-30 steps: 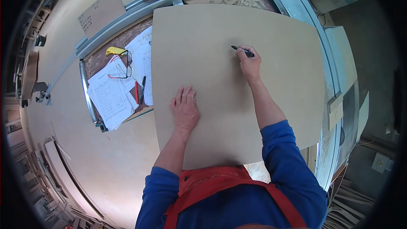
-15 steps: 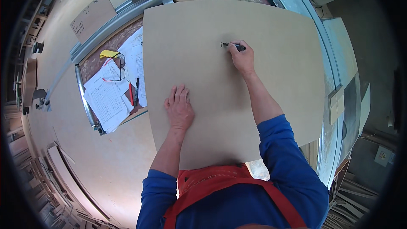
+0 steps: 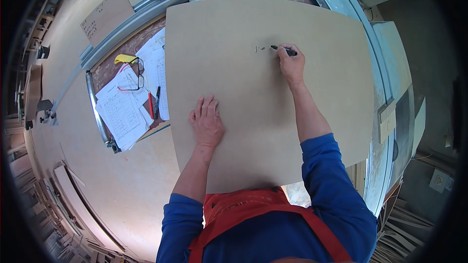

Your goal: Measuring and marking dimensions on a wooden board using a ruler and pen.

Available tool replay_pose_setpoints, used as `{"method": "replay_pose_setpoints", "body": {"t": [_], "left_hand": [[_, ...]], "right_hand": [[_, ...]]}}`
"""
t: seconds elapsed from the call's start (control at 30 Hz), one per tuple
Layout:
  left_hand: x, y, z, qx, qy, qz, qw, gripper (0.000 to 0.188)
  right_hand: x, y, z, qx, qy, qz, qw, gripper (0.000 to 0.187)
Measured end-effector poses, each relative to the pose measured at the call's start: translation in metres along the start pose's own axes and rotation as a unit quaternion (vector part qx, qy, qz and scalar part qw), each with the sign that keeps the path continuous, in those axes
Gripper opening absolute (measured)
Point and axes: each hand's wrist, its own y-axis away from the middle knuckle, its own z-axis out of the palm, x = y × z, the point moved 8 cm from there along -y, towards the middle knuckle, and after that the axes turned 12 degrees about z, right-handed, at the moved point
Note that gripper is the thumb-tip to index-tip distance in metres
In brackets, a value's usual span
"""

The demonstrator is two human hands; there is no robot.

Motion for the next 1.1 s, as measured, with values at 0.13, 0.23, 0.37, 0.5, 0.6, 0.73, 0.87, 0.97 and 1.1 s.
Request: {"method": "replay_pose_setpoints", "body": {"t": [0.13,0.23,0.37,0.5,0.6,0.73,0.87,0.97,1.1], "left_hand": [[-0.001,0.0,-0.002,0.005,-0.005,-0.001,1.0,0.038],[-0.001,0.0,-0.002,0.007,-0.003,-0.002,1.0,0.039],[-0.001,0.0,-0.001,0.008,-0.004,-0.001,1.0,0.039],[-0.007,0.003,-0.005,0.001,-0.012,-0.005,1.0,0.039],[-0.019,0.006,-0.018,-0.002,-0.036,-0.016,0.999,0.04],[-0.023,0.021,-0.034,-0.012,-0.045,-0.023,0.999,0.042],[0.008,0.016,-0.026,0.063,0.01,-0.006,0.998,0.038],[0.02,0.015,-0.024,0.088,0.044,0.005,0.995,0.032],[-0.017,0.032,-0.052,0.176,0.264,-0.06,0.947,0.022]], "right_hand": [[0.001,0.001,0.002,-0.004,0.003,-0.01,1.0,0.019],[0.0,0.002,0.007,-0.009,0.01,-0.016,1.0,0.02],[0.0,0.0,0.008,-0.02,0.04,-0.01,0.999,0.02],[-0.001,-0.001,0.009,0.011,0.022,0.011,1.0,0.019],[-0.007,0.0,0.031,-0.033,0.024,0.057,0.998,0.016],[0.023,-0.006,0.021,-0.052,-0.176,0.064,0.981,0.015],[0.002,-0.005,-0.03,-0.061,-0.135,0.012,0.989,0.022],[0.009,-0.016,-0.054,-0.061,-0.114,0.04,0.991,0.021],[0.027,-0.016,-0.053,-0.072,-0.098,0.069,0.99,0.02]]}}
